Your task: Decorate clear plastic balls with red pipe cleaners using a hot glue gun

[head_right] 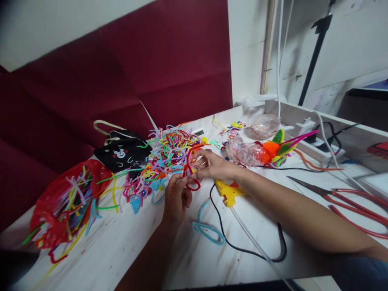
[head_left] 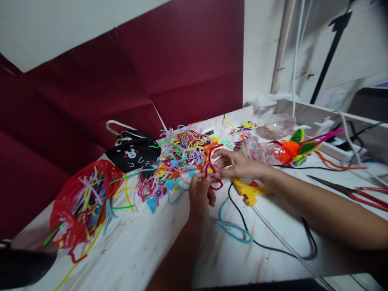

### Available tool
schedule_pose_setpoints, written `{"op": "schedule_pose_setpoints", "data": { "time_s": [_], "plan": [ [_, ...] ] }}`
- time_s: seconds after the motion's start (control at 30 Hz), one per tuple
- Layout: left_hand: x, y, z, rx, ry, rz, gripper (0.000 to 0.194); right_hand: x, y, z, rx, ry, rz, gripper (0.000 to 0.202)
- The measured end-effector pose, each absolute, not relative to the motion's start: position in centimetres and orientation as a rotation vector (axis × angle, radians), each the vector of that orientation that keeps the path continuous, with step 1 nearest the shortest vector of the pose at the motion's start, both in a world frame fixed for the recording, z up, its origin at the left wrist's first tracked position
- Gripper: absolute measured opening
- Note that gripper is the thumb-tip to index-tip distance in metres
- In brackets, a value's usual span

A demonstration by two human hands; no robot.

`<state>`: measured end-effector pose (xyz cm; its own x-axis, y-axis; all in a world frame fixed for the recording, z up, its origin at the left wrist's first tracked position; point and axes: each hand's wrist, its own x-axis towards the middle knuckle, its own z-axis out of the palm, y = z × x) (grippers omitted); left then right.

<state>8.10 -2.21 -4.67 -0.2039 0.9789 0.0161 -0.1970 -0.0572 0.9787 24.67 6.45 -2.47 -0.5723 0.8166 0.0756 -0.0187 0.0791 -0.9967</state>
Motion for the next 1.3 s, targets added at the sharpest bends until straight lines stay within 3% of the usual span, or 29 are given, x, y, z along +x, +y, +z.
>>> {"op": "schedule_pose_setpoints", "data": {
  "time_s": [0.63,0.87,1.3],
  "plan": [
    [7.8,-1.9,-4.4,1.014,1.226,1.347,0.041,24.8,6.0,-1.9,-0.899,-1.674,1.610,0.059],
    [8.2,-1.7,-4.4,0.972,1.285,1.356,0.052,24.6,6.0,-2.6,-0.934,-1.598,1.631,0.061],
    [8.1,-1.3,-5.5,0.922,1.344,1.390,0.052,24.4,6.7,-4.2,-0.908,-1.615,1.662,0.059]
  ]
}}
